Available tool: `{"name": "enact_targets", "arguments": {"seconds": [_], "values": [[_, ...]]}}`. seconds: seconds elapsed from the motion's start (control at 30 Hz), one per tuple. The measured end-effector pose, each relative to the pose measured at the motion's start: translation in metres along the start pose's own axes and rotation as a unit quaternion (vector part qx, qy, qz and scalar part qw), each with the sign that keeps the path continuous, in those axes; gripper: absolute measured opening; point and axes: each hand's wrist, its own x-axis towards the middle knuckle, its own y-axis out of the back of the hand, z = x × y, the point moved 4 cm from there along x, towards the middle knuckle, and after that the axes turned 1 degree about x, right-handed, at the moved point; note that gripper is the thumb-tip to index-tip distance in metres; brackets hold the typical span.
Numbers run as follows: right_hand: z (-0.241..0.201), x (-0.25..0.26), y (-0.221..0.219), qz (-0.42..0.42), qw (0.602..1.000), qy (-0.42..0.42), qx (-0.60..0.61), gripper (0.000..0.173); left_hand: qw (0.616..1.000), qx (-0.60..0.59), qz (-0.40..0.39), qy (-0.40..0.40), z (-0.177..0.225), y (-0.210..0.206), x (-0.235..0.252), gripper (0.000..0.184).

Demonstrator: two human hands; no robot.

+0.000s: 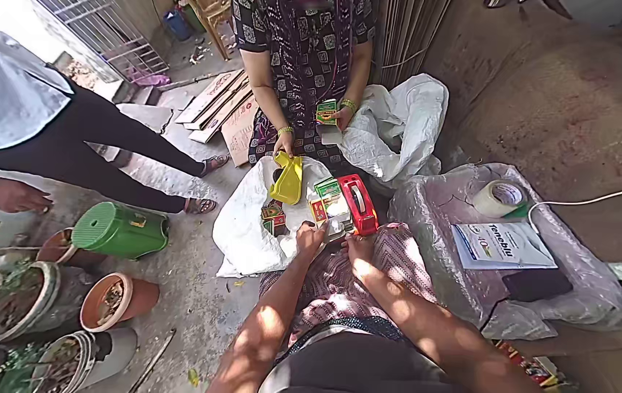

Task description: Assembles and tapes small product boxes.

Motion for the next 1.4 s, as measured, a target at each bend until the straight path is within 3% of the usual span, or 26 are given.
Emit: {"name": "enact_targets", "arguments": {"seconds": [0.1, 0.17, 0.3, 0.37, 0.43, 0.5, 0.57, 0.63, 0.7, 0.77, 0.83, 0.9, 0.93, 1.0, 1.03, 1.1, 1.17, 1.23, 1.3, 1.33, 1.4], "values": [[-0.004, -0.015, 0.003, -0.099, 0.994, -0.015, 0.034, 0.028, 0.997, -0.073, 0.014, -0.019, -0.023, -0.004, 0.016, 0.044], [-0.007, -0.025, 0.011, -0.155, 0.986, -0.028, 0.047, 0.027, 0.995, -0.091, 0.02, -0.046, -0.031, -0.001, 0.024, 0.039], [-0.022, -0.047, 0.032, -0.189, 0.982, -0.023, 0.01, 0.022, 0.985, -0.116, 0.093, -0.084, -0.024, 0.019, 0.007, 0.028], [-0.03, -0.05, 0.045, -0.165, 0.979, 0.106, -0.052, 0.019, 0.959, -0.195, 0.135, -0.157, -0.015, 0.028, -0.009, 0.019], [-0.04, -0.052, 0.055, -0.069, 0.947, 0.282, -0.141, 0.02, 0.944, -0.17, 0.155, -0.237, 0.002, 0.048, -0.038, 0.022], [-0.057, -0.058, 0.059, 0.001, 0.881, 0.429, -0.197, 0.033, 0.922, -0.102, 0.172, -0.332, 0.015, 0.066, -0.069, 0.022], [-0.081, -0.064, 0.058, 0.021, 0.802, 0.544, -0.246, 0.052, 0.898, -0.026, 0.13, -0.42, 0.029, 0.084, -0.094, 0.02], [-0.095, -0.073, 0.058, 0.002, 0.756, 0.588, -0.289, 0.058, 0.871, 0.008, 0.063, -0.486, 0.039, 0.095, -0.112, 0.017], [-0.095, -0.081, 0.056, -0.058, 0.759, 0.561, -0.326, 0.038, 0.852, -0.017, 0.036, -0.521, 0.045, 0.099, -0.124, 0.012], [-0.085, -0.077, 0.053, -0.125, 0.799, 0.489, -0.327, 0.021, 0.855, -0.095, 0.069, -0.505, 0.048, 0.098, -0.13, 0.015], [-0.074, -0.07, 0.052, -0.141, 0.875, 0.404, -0.226, 0.028, 0.873, -0.18, 0.138, -0.432, 0.041, 0.093, -0.129, 0.035], [-0.07, -0.071, 0.053, -0.116, 0.925, 0.345, -0.106, 0.031, 0.897, -0.269, 0.104, -0.336, 0.031, 0.079, -0.126, 0.071], [-0.069, -0.071, 0.054, -0.114, 0.937, 0.325, -0.06, 0.031, 0.894, -0.329, 0.059, -0.297, 0.027, 0.067, -0.128, 0.075], [-0.067, -0.072, 0.053, -0.144, 0.948, 0.283, -0.006, 0.037, 0.865, -0.429, -0.023, -0.259, 0.021, 0.045, -0.137, 0.057], [-0.066, -0.072, 0.052, -0.157, 0.949, 0.275, 0.003, 0.039, 0.86, -0.446, -0.025, -0.245, 0.018, 0.037, -0.142, 0.044], [-0.063, -0.07, 0.048, -0.131, 0.941, 0.311, -0.026, 0.044, 0.885, -0.388, 0.012, -0.256, 0.016, 0.034, -0.146, 0.037], [-0.062, -0.072, 0.05, -0.044, 0.912, 0.399, -0.089, 0.065, 0.934, -0.202, 0.053, -0.289, 0.015, 0.041, -0.146, 0.044], [-0.067, -0.076, 0.055, 0.031, 0.845, 0.506, -0.168, 0.079, 0.952, -0.042, 0.075, -0.295, 0.016, 0.049, -0.148, 0.047], [-0.075, -0.078, 0.058, 0.076, 0.799, 0.558, -0.21, 0.088, 0.953, 0.01, 0.091, -0.288, 0.019, 0.055, -0.152, 0.045], [-0.077, -0.08, 0.058, 0.087, 0.789, 0.566, -0.222, 0.089, 0.953, 0.022, 0.097, -0.285, 0.021, 0.057, -0.154, 0.044], [-0.076, -0.079, 0.054, 0.076, 0.764, 0.596, -0.237, 0.075, 0.951, 0.051, 0.093, -0.29, 0.024, 0.059, -0.159, 0.04]]}}
